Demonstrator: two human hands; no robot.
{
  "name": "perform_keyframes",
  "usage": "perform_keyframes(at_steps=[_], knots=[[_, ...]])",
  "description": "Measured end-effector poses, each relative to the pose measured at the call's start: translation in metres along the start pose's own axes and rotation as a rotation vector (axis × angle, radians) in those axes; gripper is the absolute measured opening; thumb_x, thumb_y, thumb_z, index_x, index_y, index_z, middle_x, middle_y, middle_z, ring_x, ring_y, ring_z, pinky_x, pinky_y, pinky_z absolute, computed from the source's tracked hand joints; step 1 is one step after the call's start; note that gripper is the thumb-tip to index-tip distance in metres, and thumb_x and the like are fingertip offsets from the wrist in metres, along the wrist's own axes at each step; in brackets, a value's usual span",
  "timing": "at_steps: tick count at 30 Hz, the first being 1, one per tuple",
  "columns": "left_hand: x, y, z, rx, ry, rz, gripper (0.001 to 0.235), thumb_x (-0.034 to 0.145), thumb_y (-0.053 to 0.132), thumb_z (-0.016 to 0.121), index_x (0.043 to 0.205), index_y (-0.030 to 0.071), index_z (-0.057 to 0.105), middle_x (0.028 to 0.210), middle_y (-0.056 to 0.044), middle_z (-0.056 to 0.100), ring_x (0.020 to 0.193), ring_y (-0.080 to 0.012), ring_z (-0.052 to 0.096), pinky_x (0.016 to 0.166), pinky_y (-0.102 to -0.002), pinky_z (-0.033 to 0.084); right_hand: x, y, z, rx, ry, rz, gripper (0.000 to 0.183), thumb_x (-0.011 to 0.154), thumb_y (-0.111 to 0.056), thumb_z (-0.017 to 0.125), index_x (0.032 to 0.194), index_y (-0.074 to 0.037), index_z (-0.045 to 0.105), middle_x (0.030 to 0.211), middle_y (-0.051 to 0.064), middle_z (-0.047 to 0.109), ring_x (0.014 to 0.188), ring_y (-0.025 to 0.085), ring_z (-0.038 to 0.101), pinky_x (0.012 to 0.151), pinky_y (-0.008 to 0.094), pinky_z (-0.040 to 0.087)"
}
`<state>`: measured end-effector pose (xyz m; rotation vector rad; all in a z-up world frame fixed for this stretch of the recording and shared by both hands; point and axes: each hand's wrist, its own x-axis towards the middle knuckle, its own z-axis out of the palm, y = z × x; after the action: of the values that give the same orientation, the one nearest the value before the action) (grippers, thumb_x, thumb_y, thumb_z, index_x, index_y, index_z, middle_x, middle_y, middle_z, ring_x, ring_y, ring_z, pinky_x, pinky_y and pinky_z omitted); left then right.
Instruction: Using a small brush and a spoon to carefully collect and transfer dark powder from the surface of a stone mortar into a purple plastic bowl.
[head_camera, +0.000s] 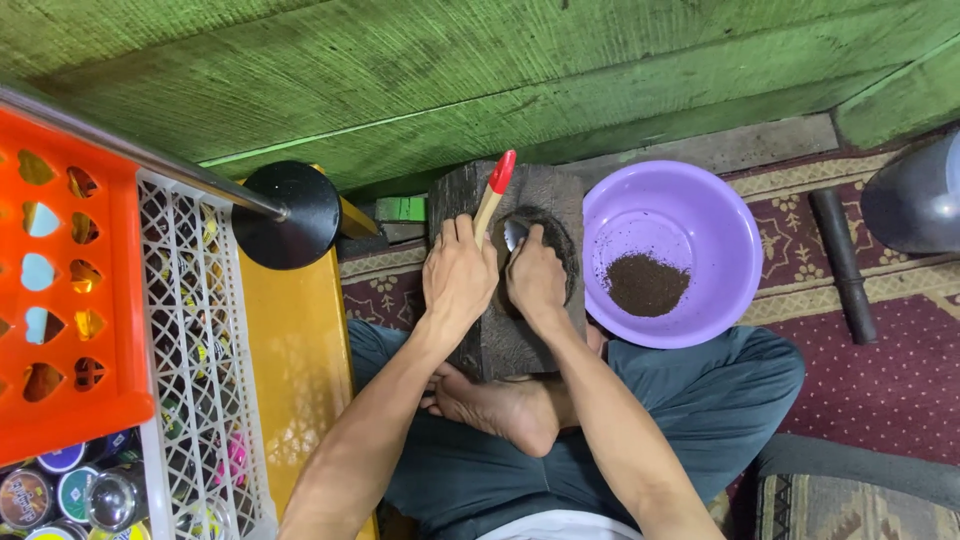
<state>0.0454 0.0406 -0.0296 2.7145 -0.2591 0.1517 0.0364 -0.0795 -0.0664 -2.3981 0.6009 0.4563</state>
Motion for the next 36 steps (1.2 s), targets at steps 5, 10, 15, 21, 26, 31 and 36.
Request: perform_keyframes(at_steps=[5,10,15,21,26,31,36], knots=[[-0.001,-0.001,-0.004,-0.015,-0.007,0.033,0.025,0.100,0.027,0.046,0.106,0.005,0.054,0.084,-0.010,0.053,0.076,-0.0347,0.068,0.063,-0.045,0.058,-0.016,0.008,-0.002,0.046,-0.012,-0.066,0.039,0.104,-0.027,0.033,0.125,-0.001,0.053,0.097,0.034,0.070,0.090,0.053,0.072,0.073,0.061,0.057],[-0.003,-0.005,-0.004,-0.034,-0.024,0.046,0.025,0.102,0.027,0.047,0.108,0.003,0.053,0.086,-0.012,0.053,0.077,-0.0371,0.068,0.064,-0.047,0.057,-0.008,0.004,-0.016,0.026,0.043,-0.049,0.039,0.104,-0.016,0.032,0.132,0.005,0.048,0.100,0.037,0.070,0.094,0.054,0.070,0.081,0.062,0.056],[-0.001,-0.004,-0.007,-0.037,-0.005,0.056,0.024,0.102,0.028,0.048,0.107,0.004,0.053,0.086,-0.011,0.053,0.078,-0.0363,0.068,0.064,-0.045,0.057,0.011,0.017,-0.010,-0.079,0.061,-0.064,0.045,0.099,-0.010,0.036,0.139,0.010,0.043,0.104,0.036,0.069,0.097,0.055,0.069,0.084,0.063,0.056],[-0.002,-0.002,-0.003,-0.031,-0.001,0.038,0.025,0.102,0.028,0.047,0.108,0.004,0.053,0.087,-0.011,0.053,0.078,-0.0356,0.067,0.065,-0.046,0.057,0.021,0.021,-0.002,0.010,-0.025,-0.023,0.048,0.094,-0.014,0.045,0.137,0.009,0.045,0.104,0.037,0.068,0.099,0.057,0.068,0.085,0.065,0.054],[-0.002,-0.002,-0.001,-0.022,-0.002,0.035,0.026,0.103,0.029,0.046,0.108,0.004,0.053,0.087,-0.011,0.053,0.080,-0.0359,0.067,0.067,-0.046,0.056,-0.004,0.002,-0.004,0.048,-0.042,-0.046,0.042,0.100,-0.022,0.038,0.132,0.002,0.049,0.103,0.035,0.070,0.099,0.054,0.070,0.082,0.063,0.055],[-0.001,-0.003,-0.002,-0.006,-0.003,0.043,0.026,0.103,0.029,0.046,0.108,0.005,0.054,0.087,-0.011,0.053,0.079,-0.0349,0.067,0.066,-0.045,0.056,-0.027,0.001,-0.016,0.007,-0.094,-0.150,0.039,0.102,-0.027,0.037,0.127,-0.003,0.054,0.099,0.031,0.071,0.094,0.052,0.071,0.077,0.061,0.057],[-0.001,-0.001,-0.008,-0.043,-0.035,0.034,0.025,0.103,0.027,0.046,0.109,0.004,0.054,0.088,-0.011,0.053,0.079,-0.0363,0.067,0.066,-0.046,0.056,-0.002,0.020,-0.017,0.101,-0.010,-0.040,0.040,0.102,-0.021,0.036,0.131,0.002,0.053,0.105,0.036,0.070,0.099,0.053,0.069,0.084,0.063,0.054]])
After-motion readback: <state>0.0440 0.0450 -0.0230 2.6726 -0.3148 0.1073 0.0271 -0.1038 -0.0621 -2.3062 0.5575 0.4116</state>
